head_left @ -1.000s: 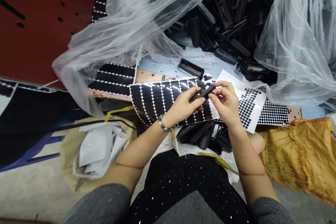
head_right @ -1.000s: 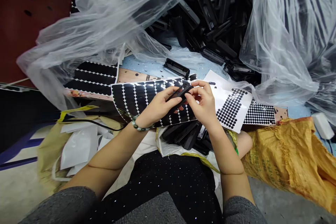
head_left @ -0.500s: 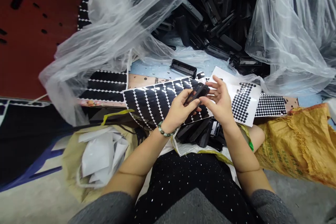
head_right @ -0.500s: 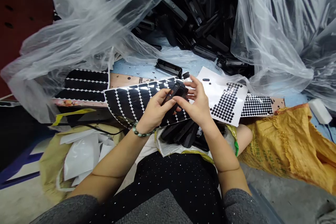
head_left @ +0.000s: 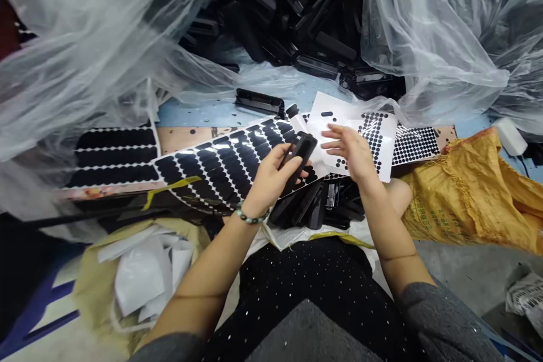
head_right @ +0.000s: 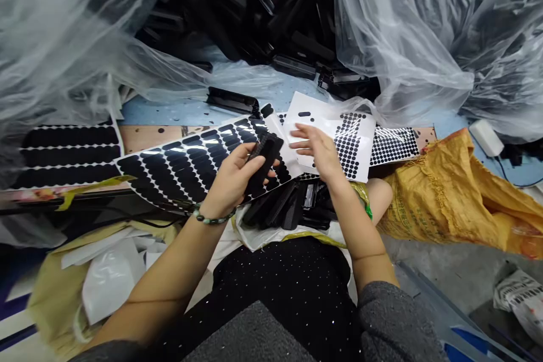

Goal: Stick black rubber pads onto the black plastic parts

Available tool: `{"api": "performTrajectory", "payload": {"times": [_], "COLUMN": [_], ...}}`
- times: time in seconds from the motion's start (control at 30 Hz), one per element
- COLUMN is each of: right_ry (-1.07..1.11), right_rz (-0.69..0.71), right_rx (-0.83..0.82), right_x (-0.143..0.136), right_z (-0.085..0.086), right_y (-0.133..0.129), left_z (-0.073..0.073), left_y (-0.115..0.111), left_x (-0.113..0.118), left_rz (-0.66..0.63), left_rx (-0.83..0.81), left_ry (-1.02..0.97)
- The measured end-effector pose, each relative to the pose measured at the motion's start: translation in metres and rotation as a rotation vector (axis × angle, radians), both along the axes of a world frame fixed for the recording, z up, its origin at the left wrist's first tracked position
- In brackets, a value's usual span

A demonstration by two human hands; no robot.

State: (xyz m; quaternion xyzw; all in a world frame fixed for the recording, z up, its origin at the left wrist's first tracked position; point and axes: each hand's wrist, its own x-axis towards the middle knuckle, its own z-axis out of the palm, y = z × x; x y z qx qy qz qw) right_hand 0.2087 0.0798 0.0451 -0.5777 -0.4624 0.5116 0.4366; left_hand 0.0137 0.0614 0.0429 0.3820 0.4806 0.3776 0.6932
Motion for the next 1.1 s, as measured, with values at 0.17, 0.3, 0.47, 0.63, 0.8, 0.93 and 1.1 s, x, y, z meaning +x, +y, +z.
{"api": "performTrajectory", "payload": {"times": [0.17, 0.3, 0.47, 0.63, 0.8, 0.93, 1.1], "right_ry": [-0.674, -0.858, -0.817, -0.366, 0.088, -0.044, -0.177], "right_rz": [-0.07, 0.011, 0.028, -0.133, -0.044, -0.037, 0.003], "right_rx": [0.069, -0.083, -0.09, -0.059, -0.06, 0.058, 0.083], "right_x": [0.05, 0.047, 0.043, 0.033, -0.012, -0.032, -0.035], "right_z": [-0.012, -0.027, -0.032, -0.026, -0.008, 0.002, 0.003], "right_y": [-0.017, -0.023, -0.014, -0.016, -0.028, -0.031, -0.031], "left_z": [-0.007, -0.011, -0.017, -0.016, -0.016, -0.022, -0.028], "left_y": [0.002, 0.001, -0.001, -0.005, -0.01, -0.012, -0.013], "left_x": [0.0, 0.007, 0.013, 0.02, 0.027, 0.026, 0.025], "left_rz": [0.048, -0.001, -0.002, 0.059, 0.103, 0.106, 0.092], "left_rx": [-0.095, -0.154, -0.147, -0.159, -0.08, 0.059, 0.178], "left_ry": [-0.035, -0.058, -0.15, -0.237, -0.27, -0.233, -0.14]}}
